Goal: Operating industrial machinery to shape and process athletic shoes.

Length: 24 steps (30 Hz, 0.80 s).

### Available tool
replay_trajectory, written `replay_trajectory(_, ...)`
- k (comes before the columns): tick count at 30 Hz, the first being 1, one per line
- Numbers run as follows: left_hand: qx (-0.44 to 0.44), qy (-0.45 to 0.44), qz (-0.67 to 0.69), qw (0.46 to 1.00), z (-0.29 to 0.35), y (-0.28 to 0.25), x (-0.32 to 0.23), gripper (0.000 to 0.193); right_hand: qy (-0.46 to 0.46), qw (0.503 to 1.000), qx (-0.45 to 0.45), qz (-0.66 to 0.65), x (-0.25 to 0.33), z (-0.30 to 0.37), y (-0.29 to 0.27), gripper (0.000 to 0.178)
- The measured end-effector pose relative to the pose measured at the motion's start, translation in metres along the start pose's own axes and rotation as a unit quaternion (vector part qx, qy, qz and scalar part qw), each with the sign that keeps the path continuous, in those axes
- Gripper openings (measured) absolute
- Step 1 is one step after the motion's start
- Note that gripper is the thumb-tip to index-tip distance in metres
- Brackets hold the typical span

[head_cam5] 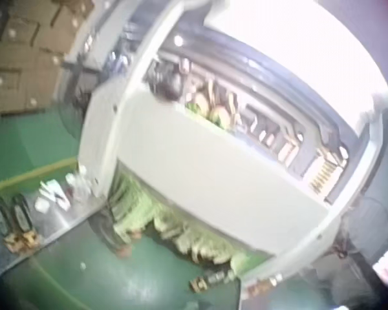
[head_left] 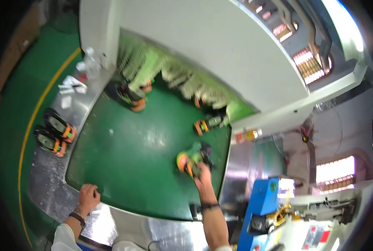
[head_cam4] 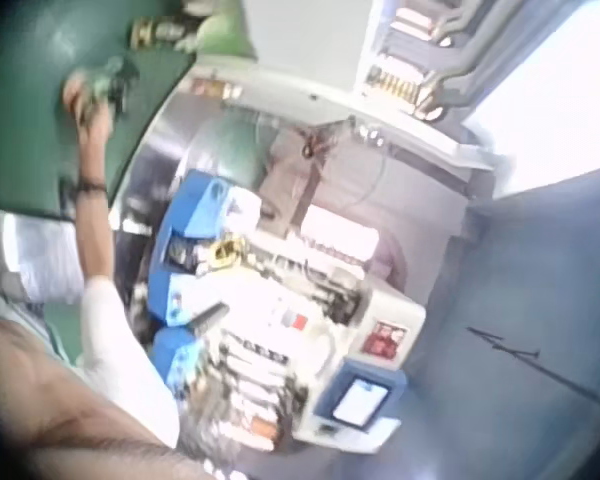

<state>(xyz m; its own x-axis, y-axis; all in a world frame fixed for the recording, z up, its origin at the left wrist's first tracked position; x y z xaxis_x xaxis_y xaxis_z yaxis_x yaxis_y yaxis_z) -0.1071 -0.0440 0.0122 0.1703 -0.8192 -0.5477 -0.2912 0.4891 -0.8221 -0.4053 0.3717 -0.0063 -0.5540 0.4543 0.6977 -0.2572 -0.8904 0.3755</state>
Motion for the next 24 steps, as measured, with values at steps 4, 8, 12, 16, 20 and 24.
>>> replay_trajectory(4,0.020,-0.072,0.104,0.992,-0.003,0.011,-0.011,0.019,0.055,0.997,0.046,-0.034,0.012,0.140,-0.034,0.027)
replay_trajectory(8,0.157,-0.143,0.489,0.846,-0.002,0.036,-0.128,0.083,-0.055,0.991,0.071,0.099,0.040,0.284,-0.057,0.044)
replay_trajectory(12,0.233,-0.006,0.672,0.703,0.019,-0.008,-0.363,0.081,-0.122,0.901,0.140,0.393,0.055,0.392,-0.044,0.068)
replay_trajectory(16,0.283,-0.008,0.766,0.577,0.067,-0.014,-0.443,0.069,-0.414,0.857,0.112,0.287,0.085,0.492,-0.058,0.076)
replay_trajectory(20,0.415,-0.158,0.665,0.600,0.162,0.056,-0.492,0.044,-0.246,0.962,0.023,0.119,0.055,0.502,-0.201,0.067)
replay_trajectory(24,0.421,-0.162,0.654,0.607,0.220,0.102,-0.577,0.038,-0.185,0.981,-0.047,-0.047,0.037,0.526,-0.312,0.060)
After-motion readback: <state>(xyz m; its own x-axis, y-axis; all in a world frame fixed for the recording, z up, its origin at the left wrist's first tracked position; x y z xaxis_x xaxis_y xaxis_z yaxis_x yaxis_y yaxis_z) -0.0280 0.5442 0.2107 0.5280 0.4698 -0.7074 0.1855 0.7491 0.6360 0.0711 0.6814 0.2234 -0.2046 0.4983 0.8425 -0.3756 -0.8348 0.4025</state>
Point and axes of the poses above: each hand's wrist, its own z-axis away from the middle knuckle, its own y-axis out of the palm, x = y × z, the point moved 9 cm from there along -z, towards the middle knuckle, and after that the axes turned 3 degrees about y, right-handed, at the moved point
